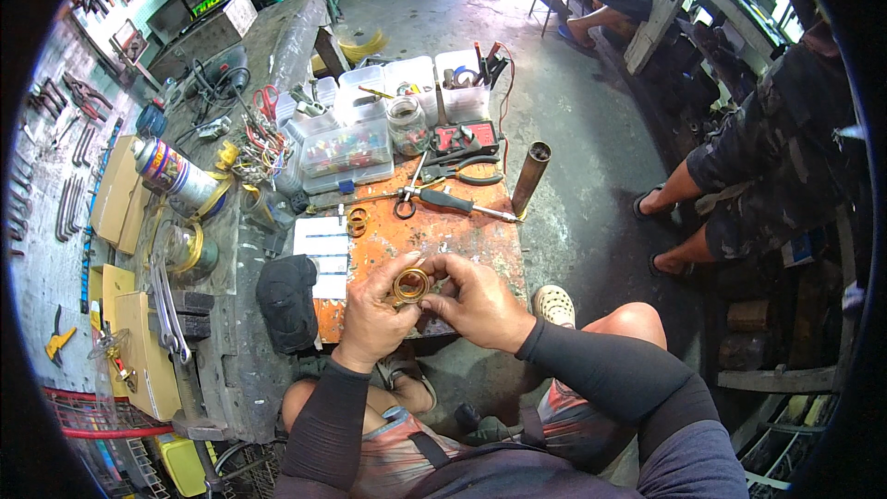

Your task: The person sits on the floor and handles small brass-colored rings and a metal pipe, wiping the pipe with a cloth and attempting to fit the rings onto it. The person repeatedly picks up and sets down the rings and pipe while another person moves in the background.

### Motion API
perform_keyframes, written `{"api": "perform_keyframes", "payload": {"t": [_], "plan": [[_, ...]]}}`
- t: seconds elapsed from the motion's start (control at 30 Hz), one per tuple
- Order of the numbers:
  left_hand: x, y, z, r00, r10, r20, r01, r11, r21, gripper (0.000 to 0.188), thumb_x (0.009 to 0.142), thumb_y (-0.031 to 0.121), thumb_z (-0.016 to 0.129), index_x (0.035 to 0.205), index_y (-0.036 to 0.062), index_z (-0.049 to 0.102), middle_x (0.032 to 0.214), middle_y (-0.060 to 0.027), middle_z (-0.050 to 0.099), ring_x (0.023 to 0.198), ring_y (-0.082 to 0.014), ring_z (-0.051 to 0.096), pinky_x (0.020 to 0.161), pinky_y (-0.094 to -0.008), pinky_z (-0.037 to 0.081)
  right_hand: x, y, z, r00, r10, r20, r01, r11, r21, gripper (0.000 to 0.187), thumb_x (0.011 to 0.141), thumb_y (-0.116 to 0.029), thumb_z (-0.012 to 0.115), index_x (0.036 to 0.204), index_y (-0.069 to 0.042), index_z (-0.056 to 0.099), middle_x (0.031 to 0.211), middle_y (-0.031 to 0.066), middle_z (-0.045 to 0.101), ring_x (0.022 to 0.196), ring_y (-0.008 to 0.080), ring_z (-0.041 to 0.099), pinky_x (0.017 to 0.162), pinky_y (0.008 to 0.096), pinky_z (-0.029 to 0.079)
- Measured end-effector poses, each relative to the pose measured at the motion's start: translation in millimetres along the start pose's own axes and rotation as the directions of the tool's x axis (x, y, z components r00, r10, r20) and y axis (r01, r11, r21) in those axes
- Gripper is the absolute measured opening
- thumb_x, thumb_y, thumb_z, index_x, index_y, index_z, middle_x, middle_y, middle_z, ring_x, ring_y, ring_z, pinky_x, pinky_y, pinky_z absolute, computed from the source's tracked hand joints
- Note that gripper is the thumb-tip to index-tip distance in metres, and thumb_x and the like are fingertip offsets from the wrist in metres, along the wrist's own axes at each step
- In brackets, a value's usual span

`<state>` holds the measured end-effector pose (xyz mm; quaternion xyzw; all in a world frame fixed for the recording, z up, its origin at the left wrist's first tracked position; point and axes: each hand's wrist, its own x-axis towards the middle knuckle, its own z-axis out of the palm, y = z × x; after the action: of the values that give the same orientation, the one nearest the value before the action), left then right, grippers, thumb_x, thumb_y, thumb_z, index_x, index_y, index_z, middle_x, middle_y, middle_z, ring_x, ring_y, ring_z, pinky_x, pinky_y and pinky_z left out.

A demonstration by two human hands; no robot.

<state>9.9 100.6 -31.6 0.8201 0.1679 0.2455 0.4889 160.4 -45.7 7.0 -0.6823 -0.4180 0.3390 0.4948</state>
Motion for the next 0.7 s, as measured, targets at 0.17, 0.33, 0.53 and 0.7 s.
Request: {"api": "perform_keyframes", "payload": {"t": [0.17,0.33,0.53,0.7], "plan": [[2,5,-1,1.000,0.005,0.001,-0.005,0.998,0.062,0.065,0.085,-0.006,0.076,0.148,0.0036,0.066,0.122,-0.0168,0.081,0.111,-0.0227,0.080,0.095,-0.0370,0.066,1,16,8,0.999,-0.011,-0.037,0.015,0.995,0.099,0.042,0.100,0.000,0.073,0.141,0.001,0.065,0.110,0.0156,0.078,0.092,0.0189,0.076,0.082,0.0346,0.061],[1,7,-4,1.000,0.018,0.002,-0.018,0.997,0.072,0.062,0.084,-0.003,0.083,0.144,0.0048,0.070,0.123,-0.0192,0.081,0.111,-0.0274,0.081,0.094,-0.0385,0.066,3,19,11,0.999,-0.012,-0.037,0.017,0.990,0.143,0.040,0.104,0.003,0.067,0.143,0.002,0.063,0.111,0.0137,0.077,0.095,0.0161,0.075,0.082,0.0329,0.061],[3,11,-3,0.991,0.136,-0.019,-0.131,0.981,0.145,0.059,0.083,-0.001,0.086,0.140,0.0065,0.072,0.121,-0.0195,0.081,0.108,-0.0305,0.082,0.091,-0.0389,0.066,4,30,14,0.999,0.025,-0.022,-0.019,0.973,0.232,0.041,0.105,0.004,0.066,0.146,0.002,0.061,0.111,0.0124,0.078,0.098,0.0144,0.074,0.083,0.0310,0.061],[1,7,-5,0.985,0.172,-0.016,-0.166,0.968,0.189,0.063,0.081,-0.001,0.090,0.140,0.0096,0.073,0.125,-0.0176,0.081,0.110,-0.0289,0.082,0.091,-0.0374,0.067,5,30,14,0.999,0.035,-0.009,-0.030,0.952,0.306,0.038,0.105,0.005,0.065,0.143,0.001,0.062,0.112,0.0109,0.077,0.100,0.0131,0.074,0.083,0.0296,0.061]]}}
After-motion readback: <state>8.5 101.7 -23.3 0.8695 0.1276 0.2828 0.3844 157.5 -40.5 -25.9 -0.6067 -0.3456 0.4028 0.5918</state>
